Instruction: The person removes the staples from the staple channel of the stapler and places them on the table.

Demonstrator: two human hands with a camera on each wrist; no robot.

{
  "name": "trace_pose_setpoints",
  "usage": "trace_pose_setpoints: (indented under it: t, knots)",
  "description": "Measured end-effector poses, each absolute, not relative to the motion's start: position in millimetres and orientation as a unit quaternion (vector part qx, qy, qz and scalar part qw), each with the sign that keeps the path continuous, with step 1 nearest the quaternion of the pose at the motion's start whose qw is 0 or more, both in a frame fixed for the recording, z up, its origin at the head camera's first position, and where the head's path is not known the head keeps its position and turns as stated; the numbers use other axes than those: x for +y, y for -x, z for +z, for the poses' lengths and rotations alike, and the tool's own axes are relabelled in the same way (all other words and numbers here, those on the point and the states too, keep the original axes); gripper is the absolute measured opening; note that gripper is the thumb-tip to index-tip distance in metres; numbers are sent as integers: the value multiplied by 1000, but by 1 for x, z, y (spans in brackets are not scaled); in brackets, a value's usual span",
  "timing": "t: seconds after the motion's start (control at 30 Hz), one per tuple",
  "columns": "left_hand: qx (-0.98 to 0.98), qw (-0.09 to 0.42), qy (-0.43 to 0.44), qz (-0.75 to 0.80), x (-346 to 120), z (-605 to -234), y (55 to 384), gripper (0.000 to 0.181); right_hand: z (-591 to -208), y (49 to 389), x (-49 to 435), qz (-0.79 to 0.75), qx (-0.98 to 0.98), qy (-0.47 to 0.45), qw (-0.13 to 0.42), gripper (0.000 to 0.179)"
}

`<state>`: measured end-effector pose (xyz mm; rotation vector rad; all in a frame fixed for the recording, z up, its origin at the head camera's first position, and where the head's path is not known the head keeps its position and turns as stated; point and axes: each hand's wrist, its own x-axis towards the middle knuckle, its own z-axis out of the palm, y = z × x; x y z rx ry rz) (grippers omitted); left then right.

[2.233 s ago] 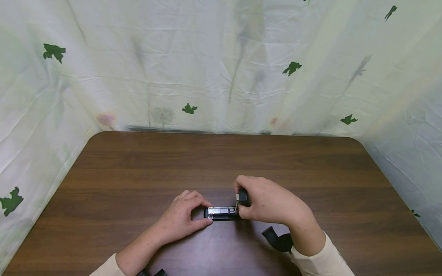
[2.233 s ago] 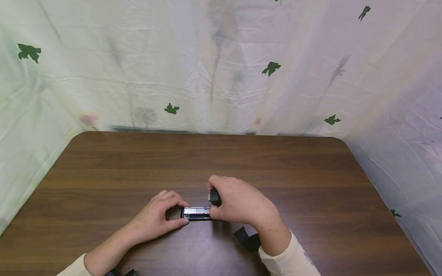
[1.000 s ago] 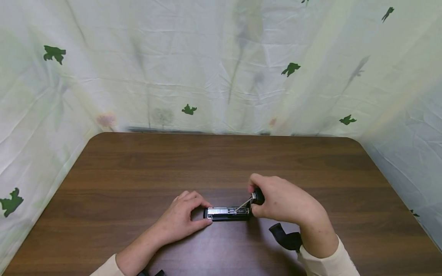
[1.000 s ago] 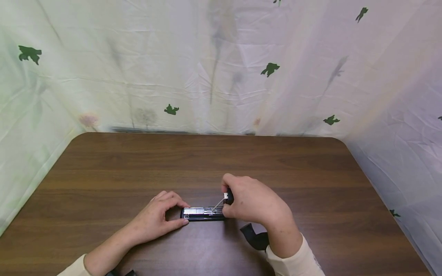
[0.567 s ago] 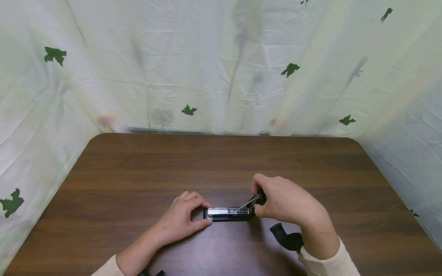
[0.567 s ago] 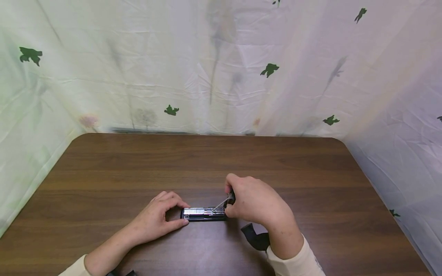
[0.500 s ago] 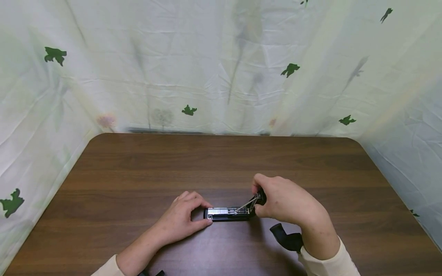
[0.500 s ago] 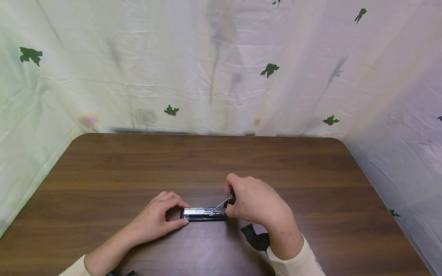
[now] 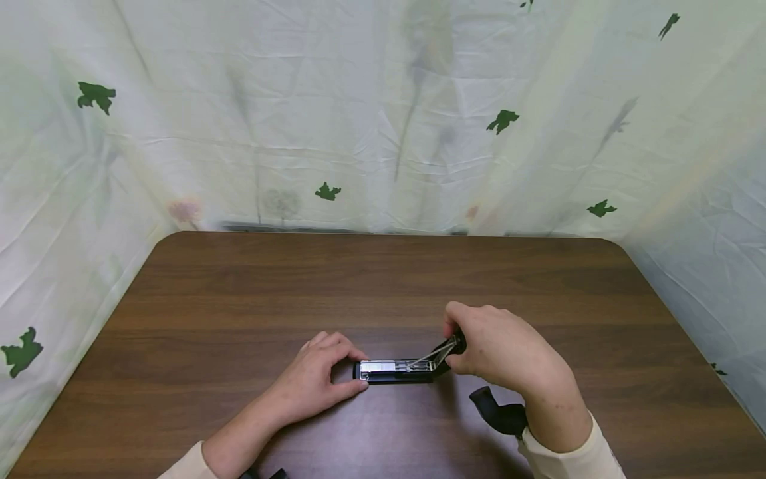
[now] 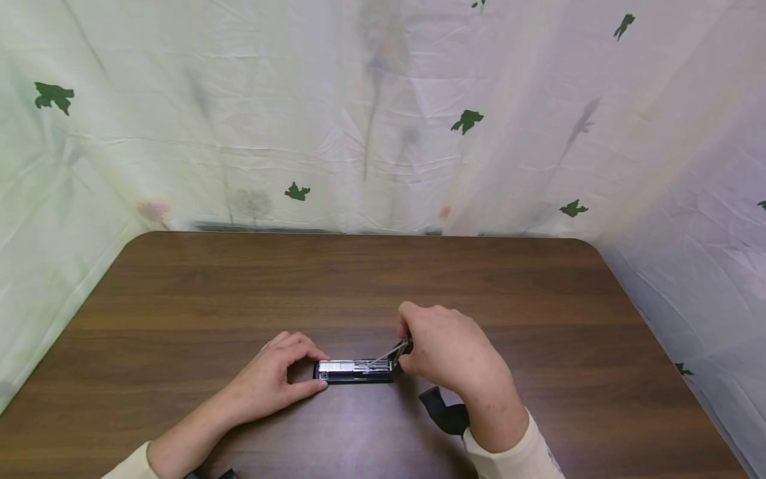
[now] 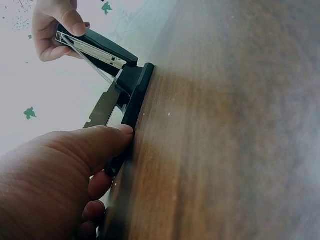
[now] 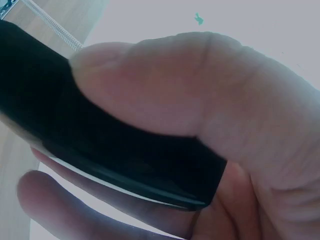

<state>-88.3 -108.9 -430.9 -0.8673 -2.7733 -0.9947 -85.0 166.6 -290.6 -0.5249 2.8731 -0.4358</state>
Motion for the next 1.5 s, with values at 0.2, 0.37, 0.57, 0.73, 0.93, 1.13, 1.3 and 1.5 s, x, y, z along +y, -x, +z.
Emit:
trace_pose_setpoints:
  t: [0.2,0.37,0.57,0.73,0.93,1.13,1.3,1.5]
  knots:
    - [-902,34,282,-324,-108,-431,89,31,-291,84,168,-135,970,179,91,27]
    - [-902,35,282,-324,-108,-431,89,31,-291,85,168,-123,973,172,96,28]
    - [-903,33,279,-324,-108,-430,89,30,-291,88,169,-100,975,166,109,23]
    - [-904,32,276,-325,-109,-430,88,30,-296,93,173,-80,976,157,129,23]
    - [-904,32,275,-324,-109,-430,88,29,-300,95,173,-68,977,148,135,22]
    - [-904,31,276,-324,-109,-430,89,29,-302,99,172,-64,977,134,150,21]
    - [-905,28,272,-325,-109,-430,89,29,-306,102,173,-63,977,132,155,22]
    - [-905,29,273,-325,-109,-430,89,29,-308,104,172,-64,976,133,159,23]
